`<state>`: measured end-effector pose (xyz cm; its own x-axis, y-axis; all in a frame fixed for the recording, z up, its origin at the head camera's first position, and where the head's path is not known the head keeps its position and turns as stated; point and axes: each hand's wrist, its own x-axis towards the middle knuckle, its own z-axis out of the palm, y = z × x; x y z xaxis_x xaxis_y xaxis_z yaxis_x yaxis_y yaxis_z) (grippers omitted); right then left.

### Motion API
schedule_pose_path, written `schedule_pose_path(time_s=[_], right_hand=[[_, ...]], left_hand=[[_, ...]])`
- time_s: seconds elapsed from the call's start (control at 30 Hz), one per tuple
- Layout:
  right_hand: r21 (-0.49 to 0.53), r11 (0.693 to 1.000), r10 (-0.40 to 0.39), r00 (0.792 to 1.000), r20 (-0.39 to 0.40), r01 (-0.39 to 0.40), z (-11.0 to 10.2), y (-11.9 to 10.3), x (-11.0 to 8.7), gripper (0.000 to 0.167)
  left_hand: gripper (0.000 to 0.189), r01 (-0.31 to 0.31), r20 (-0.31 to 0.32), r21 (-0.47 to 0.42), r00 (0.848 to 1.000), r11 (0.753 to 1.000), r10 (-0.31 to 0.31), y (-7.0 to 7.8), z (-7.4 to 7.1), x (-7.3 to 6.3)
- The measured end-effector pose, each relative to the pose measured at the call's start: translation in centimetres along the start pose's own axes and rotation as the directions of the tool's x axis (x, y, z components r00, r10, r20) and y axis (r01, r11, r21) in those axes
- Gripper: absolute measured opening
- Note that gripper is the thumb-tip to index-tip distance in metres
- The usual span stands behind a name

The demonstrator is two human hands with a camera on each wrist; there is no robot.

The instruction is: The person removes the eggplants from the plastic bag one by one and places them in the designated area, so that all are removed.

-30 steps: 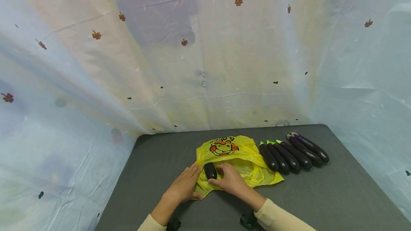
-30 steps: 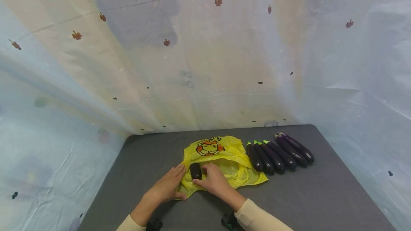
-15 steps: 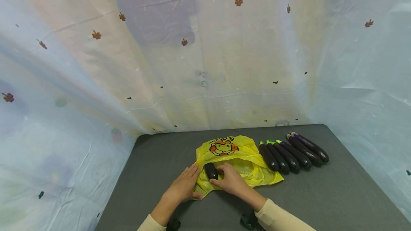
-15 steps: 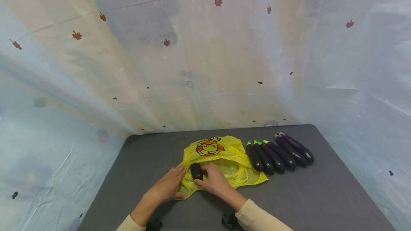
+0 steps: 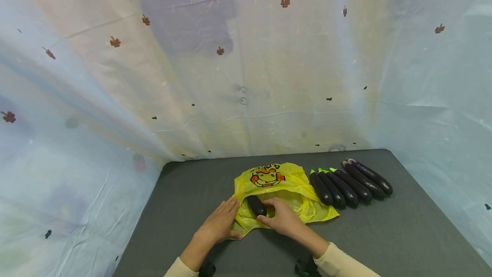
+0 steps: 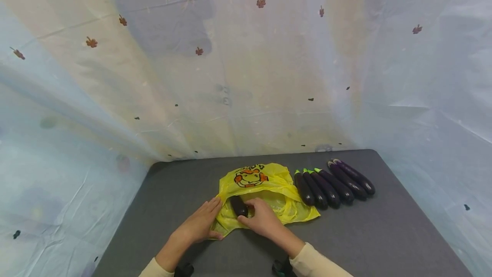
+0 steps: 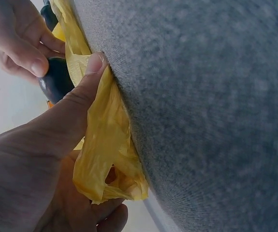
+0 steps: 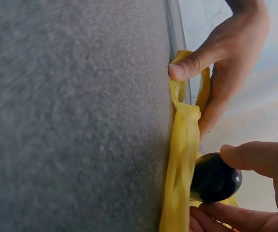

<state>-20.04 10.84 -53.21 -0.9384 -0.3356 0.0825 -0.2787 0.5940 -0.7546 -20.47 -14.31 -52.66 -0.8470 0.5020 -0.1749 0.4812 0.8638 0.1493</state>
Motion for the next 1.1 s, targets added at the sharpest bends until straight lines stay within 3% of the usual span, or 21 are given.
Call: schedule_pose_path(time_s=[0.73,1.1], right_hand=[[0.138,0.99,0.039,0.999,-0.036,-0.033,-3.3,0.4,-2.3,0.049],[0.198,0.98,0.025,1.0,-0.007,-0.023,-5.2,1.6,-3.2,0.045]], left_hand=[[0.108,-0.002,0.012,-0.024,1.0,1.0,0.002,0.2,-0.5,-0.1],[0.108,0.001,0.014,-0.018,1.0,1.0,-0.001,0.2,-0.5,-0.1]])
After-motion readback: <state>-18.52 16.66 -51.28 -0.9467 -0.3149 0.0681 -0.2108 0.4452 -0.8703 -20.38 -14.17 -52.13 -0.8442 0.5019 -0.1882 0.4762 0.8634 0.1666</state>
